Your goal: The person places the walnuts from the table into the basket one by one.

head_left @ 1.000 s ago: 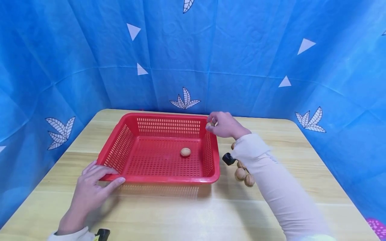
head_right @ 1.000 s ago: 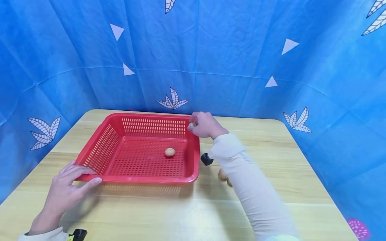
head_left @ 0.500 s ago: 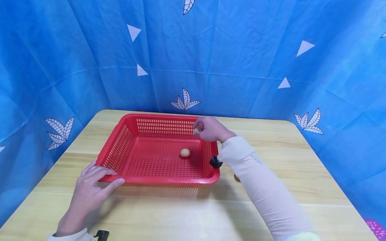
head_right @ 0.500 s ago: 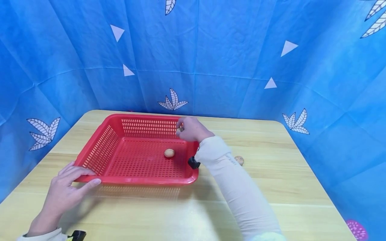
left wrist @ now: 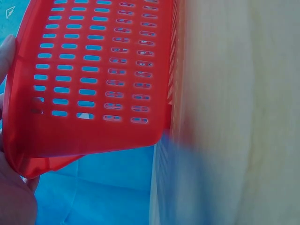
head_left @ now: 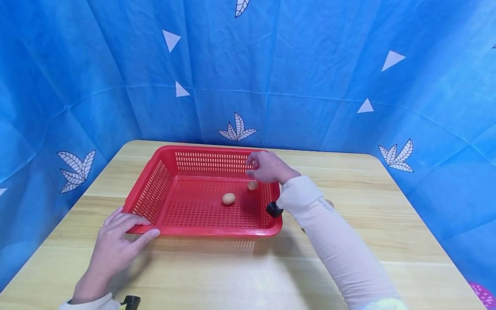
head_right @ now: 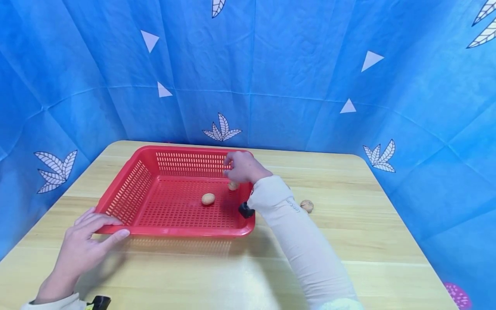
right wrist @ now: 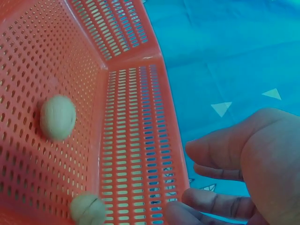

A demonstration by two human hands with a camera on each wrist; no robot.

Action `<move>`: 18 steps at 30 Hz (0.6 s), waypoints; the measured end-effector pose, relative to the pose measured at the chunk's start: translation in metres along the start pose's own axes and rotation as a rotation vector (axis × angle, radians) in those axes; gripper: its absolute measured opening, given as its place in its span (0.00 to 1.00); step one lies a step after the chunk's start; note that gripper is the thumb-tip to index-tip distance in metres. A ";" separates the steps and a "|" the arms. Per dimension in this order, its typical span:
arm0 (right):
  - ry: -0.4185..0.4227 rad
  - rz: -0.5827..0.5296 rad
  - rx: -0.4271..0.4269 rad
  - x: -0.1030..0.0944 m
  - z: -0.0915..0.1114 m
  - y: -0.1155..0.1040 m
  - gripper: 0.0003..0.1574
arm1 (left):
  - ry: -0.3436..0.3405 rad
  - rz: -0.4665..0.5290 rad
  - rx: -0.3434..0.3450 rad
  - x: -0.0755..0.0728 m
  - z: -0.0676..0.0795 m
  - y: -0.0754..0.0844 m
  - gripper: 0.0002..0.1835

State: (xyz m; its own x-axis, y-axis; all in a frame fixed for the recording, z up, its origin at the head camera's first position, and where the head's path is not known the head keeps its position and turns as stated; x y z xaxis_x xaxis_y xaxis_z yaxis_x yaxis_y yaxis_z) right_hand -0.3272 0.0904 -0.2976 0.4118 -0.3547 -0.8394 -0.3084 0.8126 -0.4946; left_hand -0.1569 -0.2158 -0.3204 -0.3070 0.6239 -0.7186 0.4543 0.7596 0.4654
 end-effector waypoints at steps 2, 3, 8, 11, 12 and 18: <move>0.007 0.004 0.001 -0.001 0.001 0.001 0.19 | 0.002 0.004 0.001 0.000 0.000 0.000 0.17; 0.013 0.007 0.000 -0.002 0.002 0.002 0.18 | 0.003 0.007 0.004 0.000 0.000 0.001 0.17; 0.027 -0.002 0.005 -0.006 0.005 0.010 0.19 | 0.003 0.010 0.006 0.001 0.000 0.000 0.17; 0.033 -0.021 0.016 -0.008 0.008 0.017 0.21 | -0.005 0.011 -0.002 0.002 0.001 -0.001 0.17; 0.038 -0.027 0.019 -0.009 0.009 0.019 0.21 | -0.008 0.009 -0.007 0.002 0.001 -0.002 0.17; 0.071 -0.057 0.027 -0.018 0.018 0.032 0.21 | -0.012 0.001 -0.008 0.002 0.001 -0.001 0.17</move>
State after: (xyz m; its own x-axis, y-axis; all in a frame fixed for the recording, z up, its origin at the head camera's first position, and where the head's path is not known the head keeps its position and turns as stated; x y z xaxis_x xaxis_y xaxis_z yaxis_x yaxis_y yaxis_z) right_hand -0.3294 0.1313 -0.2942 0.3655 -0.4319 -0.8246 -0.2623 0.8022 -0.5364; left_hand -0.1576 -0.2152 -0.3227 -0.2961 0.6226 -0.7243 0.4479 0.7603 0.4705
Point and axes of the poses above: each hand's wrist, its own z-axis away from the middle knuckle, its own x-axis out of the palm, y = z × x, the point moved 9 cm from there along -z, towards the middle knuckle, and after that the axes turned 8 degrees about -y, right-handed, at the moved point
